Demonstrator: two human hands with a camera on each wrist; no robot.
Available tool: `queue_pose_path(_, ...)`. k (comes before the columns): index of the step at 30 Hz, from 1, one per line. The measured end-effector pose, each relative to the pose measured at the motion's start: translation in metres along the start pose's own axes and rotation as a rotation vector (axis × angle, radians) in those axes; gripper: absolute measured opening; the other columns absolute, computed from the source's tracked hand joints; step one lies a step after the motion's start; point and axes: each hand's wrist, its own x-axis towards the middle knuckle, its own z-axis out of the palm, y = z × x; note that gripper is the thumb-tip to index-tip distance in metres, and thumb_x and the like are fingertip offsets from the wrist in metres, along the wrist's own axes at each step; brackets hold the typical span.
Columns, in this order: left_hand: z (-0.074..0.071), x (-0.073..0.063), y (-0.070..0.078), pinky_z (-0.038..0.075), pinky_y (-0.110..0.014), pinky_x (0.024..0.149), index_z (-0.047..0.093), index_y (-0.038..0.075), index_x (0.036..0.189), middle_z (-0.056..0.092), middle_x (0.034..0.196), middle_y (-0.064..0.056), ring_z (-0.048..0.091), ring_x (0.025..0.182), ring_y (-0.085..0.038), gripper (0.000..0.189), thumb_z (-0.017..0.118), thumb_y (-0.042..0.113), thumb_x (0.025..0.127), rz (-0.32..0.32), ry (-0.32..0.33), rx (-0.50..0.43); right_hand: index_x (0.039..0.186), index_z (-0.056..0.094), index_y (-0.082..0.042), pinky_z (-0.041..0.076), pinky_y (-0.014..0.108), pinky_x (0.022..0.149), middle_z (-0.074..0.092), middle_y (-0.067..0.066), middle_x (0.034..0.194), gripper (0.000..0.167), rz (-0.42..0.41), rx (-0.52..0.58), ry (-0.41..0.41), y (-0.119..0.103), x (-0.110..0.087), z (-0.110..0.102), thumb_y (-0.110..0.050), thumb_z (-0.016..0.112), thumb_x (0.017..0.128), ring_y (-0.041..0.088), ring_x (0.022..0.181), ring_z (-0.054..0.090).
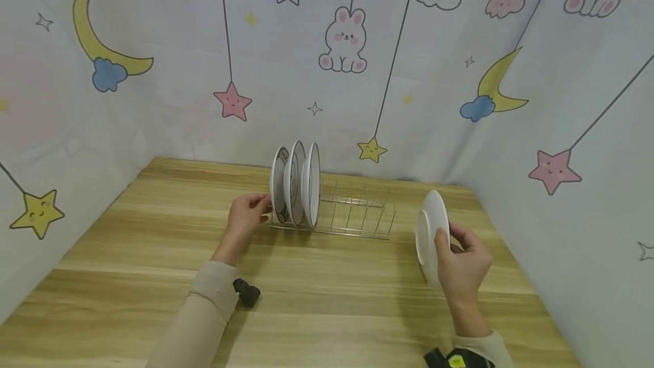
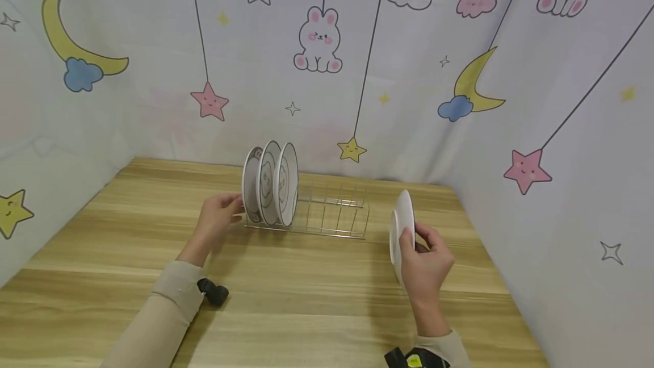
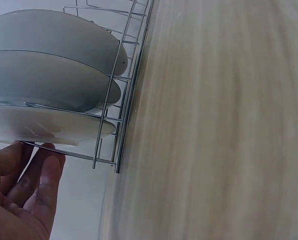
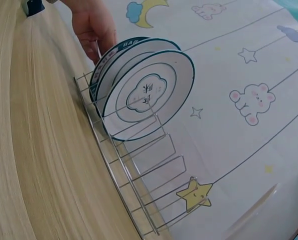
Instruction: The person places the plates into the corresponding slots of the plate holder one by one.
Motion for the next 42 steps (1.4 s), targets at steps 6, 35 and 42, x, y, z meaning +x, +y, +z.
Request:
queue_pose_path(6,0.0,0.001,0.0,0.058,-0.034,0.083,0.064,-0.006,0.121,0.067,0.116,-0.021,0.066,0.102,-0.027,0.032,0.054,0.019,0.103,-0.001,0.004,-0.005,0.095,0.071,0.013,0.057,0.02,0.061,0.07,-0.006,0.084,0.014,0.013,0.038,0.015,-0.006,0.001,0.007,0.005,0.071,0.083,0.004,0.065,0.069)
queue_pose_path(35,-0.001,-0.001,-0.002,0.058,-0.033,0.082,0.064,-0.006,0.12,0.067,0.115,-0.021,0.067,0.099,-0.025,0.032,0.054,0.019,0.103,0.001,0.001,-0.032,0.094,0.068,0.018,0.058,0.02,0.061,0.07,0.01,0.089,0.019,-0.043,0.289,0.037,-0.034,-0.008,0.047,0.007,0.072,0.08,0.016,0.08,0.07)
queue_pose_path(42,0.001,0.0,0.0,0.059,-0.034,0.082,0.064,-0.006,0.121,0.067,0.116,-0.022,0.066,0.103,-0.028,0.032,0.054,0.019,0.103,-0.008,0.0,-0.041,0.096,0.068,0.018,0.058,0.021,0.062,0.071,0.009,0.091,0.018,-0.059,0.282,0.029,-0.039,-0.01,0.051,0.008,0.07,0.081,0.016,0.079,0.071)
